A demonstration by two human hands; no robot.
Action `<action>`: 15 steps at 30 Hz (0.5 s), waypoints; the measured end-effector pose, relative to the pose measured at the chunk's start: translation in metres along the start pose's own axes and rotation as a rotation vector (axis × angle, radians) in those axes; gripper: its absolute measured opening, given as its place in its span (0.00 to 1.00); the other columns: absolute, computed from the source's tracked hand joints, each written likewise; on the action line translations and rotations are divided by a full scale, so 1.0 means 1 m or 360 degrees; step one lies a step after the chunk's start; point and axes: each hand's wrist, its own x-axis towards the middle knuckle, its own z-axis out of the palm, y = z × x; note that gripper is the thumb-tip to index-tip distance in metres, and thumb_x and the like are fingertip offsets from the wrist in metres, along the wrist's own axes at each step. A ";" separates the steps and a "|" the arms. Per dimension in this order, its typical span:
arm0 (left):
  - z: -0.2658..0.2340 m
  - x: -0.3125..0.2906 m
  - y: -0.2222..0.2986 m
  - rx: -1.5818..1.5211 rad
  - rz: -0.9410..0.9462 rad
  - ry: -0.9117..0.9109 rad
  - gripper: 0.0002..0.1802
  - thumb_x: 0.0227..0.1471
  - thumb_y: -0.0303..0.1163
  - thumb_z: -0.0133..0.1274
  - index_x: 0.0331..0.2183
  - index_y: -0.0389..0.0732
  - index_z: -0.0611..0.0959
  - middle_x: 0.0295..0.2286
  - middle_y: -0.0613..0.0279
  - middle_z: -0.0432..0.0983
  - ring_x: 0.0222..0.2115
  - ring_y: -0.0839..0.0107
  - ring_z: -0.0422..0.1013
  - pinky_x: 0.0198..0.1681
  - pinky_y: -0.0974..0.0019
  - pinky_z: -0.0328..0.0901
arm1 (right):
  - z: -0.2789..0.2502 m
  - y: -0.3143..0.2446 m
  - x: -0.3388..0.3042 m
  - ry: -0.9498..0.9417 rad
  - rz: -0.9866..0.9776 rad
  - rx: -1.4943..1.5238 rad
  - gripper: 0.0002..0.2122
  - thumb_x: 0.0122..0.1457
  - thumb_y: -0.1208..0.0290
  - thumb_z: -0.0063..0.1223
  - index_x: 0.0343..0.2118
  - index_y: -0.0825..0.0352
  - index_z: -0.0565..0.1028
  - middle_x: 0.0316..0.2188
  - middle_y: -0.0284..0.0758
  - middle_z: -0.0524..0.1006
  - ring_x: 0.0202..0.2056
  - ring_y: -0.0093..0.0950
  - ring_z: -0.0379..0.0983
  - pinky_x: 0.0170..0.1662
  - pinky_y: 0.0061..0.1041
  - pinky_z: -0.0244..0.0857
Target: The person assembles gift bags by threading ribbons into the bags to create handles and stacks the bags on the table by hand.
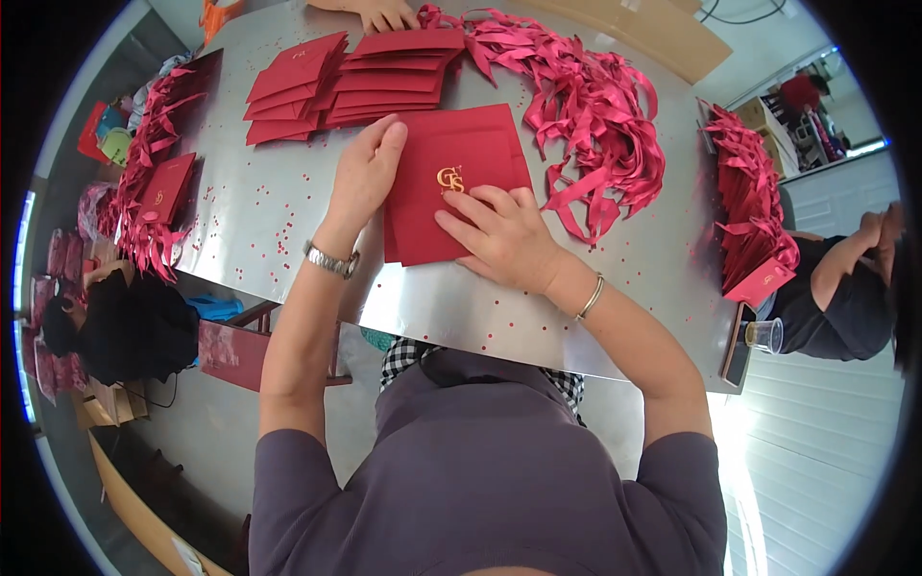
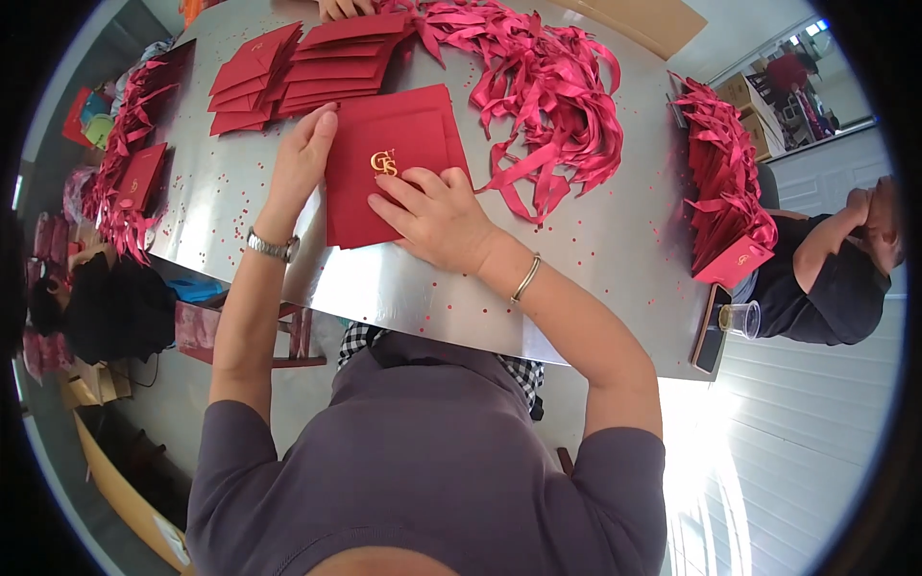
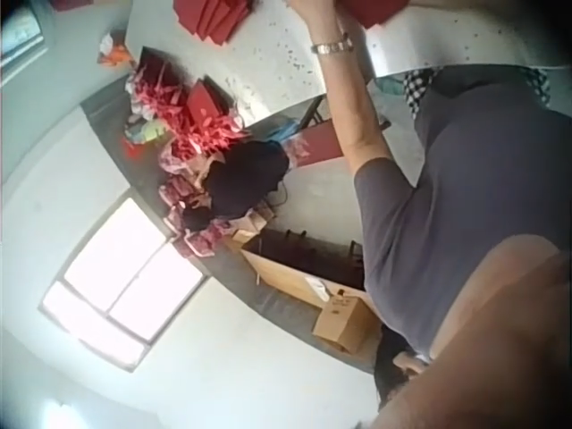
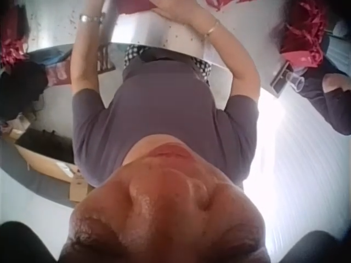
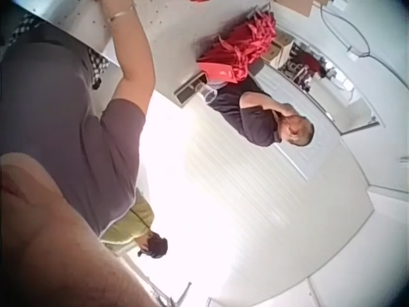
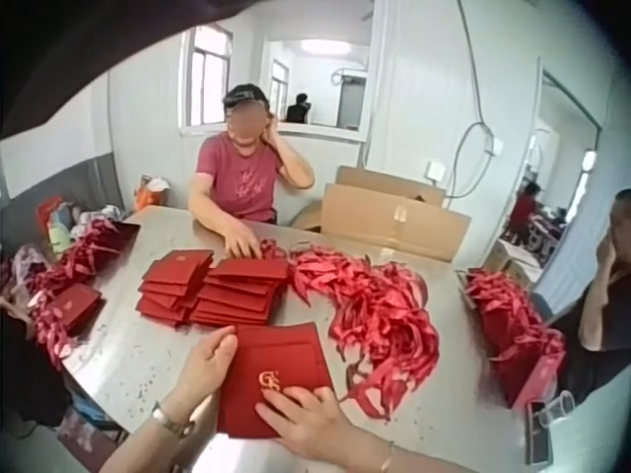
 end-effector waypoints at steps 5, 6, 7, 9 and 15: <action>0.004 -0.041 0.012 0.0180 0.0110 0.0011 0.26 0.48 0.30 0.59 0.49 0.35 0.75 0.53 0.43 0.65 0.48 0.53 0.68 0.52 0.63 0.63 | -0.023 -0.032 -0.018 -0.0201 0.0088 0.0114 0.32 0.35 0.57 0.67 0.49 0.59 0.74 0.53 0.33 0.70 0.50 0.32 0.63 0.44 0.35 0.55; 0.007 -0.051 0.009 0.0367 0.0270 0.0026 0.26 0.47 0.30 0.60 0.49 0.36 0.75 0.53 0.42 0.64 0.50 0.51 0.66 0.54 0.61 0.62 | -0.028 -0.043 -0.029 -0.0240 0.0132 0.0196 0.32 0.35 0.57 0.67 0.48 0.59 0.74 0.54 0.33 0.69 0.50 0.32 0.63 0.44 0.35 0.55; 0.010 -0.062 0.005 0.0549 0.0433 0.0039 0.26 0.47 0.29 0.60 0.50 0.37 0.75 0.54 0.41 0.63 0.52 0.49 0.64 0.55 0.58 0.60 | -0.032 -0.052 -0.040 -0.0279 0.0179 0.0278 0.32 0.35 0.57 0.67 0.48 0.59 0.75 0.54 0.33 0.69 0.50 0.32 0.63 0.44 0.35 0.55; 0.015 -0.086 0.017 0.0556 0.0408 -0.0012 0.27 0.46 0.29 0.60 0.50 0.37 0.75 0.56 0.39 0.60 0.55 0.44 0.59 0.58 0.54 0.57 | -0.036 -0.058 -0.056 -0.0270 0.0208 0.0279 0.29 0.39 0.55 0.64 0.48 0.59 0.74 0.56 0.34 0.69 0.51 0.31 0.63 0.45 0.35 0.55; 0.021 -0.102 0.034 0.0983 0.0704 0.0113 0.28 0.46 0.31 0.61 0.51 0.37 0.75 0.55 0.44 0.61 0.57 0.45 0.57 0.58 0.50 0.53 | -0.061 -0.038 -0.073 -0.0003 0.0297 0.0217 0.22 0.47 0.64 0.62 0.47 0.60 0.75 0.54 0.36 0.71 0.50 0.32 0.68 0.46 0.35 0.58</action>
